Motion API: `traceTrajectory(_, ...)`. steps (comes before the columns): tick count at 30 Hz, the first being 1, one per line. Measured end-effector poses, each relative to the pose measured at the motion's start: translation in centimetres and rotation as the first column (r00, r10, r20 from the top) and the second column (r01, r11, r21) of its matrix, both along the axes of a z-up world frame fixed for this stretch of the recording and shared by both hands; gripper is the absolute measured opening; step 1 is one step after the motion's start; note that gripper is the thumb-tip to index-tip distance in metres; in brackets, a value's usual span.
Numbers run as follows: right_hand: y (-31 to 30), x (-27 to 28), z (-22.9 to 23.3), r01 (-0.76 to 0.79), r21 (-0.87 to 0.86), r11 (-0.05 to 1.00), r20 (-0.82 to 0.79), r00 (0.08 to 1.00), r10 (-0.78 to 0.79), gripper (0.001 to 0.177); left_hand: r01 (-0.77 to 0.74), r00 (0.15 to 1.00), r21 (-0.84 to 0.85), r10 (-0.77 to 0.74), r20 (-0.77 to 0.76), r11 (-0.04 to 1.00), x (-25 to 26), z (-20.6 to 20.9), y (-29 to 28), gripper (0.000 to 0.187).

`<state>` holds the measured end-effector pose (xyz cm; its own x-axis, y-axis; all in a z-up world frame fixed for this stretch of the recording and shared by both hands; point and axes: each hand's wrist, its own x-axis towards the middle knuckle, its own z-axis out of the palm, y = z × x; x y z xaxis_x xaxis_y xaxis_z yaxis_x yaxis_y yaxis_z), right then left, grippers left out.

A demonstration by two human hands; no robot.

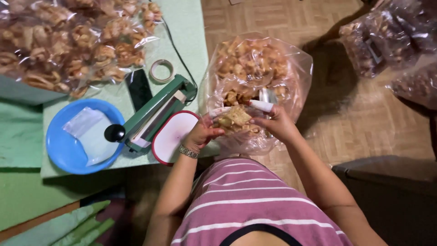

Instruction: Filling small plastic bags with snacks from a bulk container and sealing them using a heat sealer.

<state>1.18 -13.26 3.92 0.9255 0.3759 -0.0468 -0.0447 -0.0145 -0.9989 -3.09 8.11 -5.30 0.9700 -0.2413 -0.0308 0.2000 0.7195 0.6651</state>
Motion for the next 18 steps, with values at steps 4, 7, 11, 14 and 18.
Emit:
traceTrajectory(4, -0.1, 0.8, -0.9, -0.024, -0.171, 0.985, 0.064, 0.997, 0.035, 0.054, 0.017, 1.0, -0.008, -0.017, -0.003, 1.0, -0.3, -0.5, 0.5, 0.067)
traceTrajectory(7, 0.4, 0.8, -0.9, 0.0, -0.025, 1.0, -0.003, 1.0, 0.0, 0.057, 0.036, 0.999, -0.026, -0.036, 0.006, 0.999, -0.6, 0.1, 0.7, 0.066)
traceTrajectory(11, 0.1, 0.6, -1.9, -0.029, -0.009, 1.0, -0.129, 0.991, 0.027, 0.041, 0.068, 0.998, -0.066, -0.068, 0.002, 0.996, -0.8, 1.0, 0.2, 0.065)
traceTrajectory(14, 0.2, 0.3, -0.8, -0.031, -0.094, 0.995, -0.1, 0.995, 0.021, 0.036, 0.076, 0.997, -0.051, -0.076, 0.004, 0.996, -0.8, 1.5, 0.1, 0.065)
traceTrajectory(18, -0.6, 1.5, -2.1, -0.127, -0.121, 0.984, -0.202, 0.974, 0.101, 0.045, 0.098, 0.995, -0.132, -0.101, -0.016, 0.986, -0.8, 1.3, -0.3, 0.066)
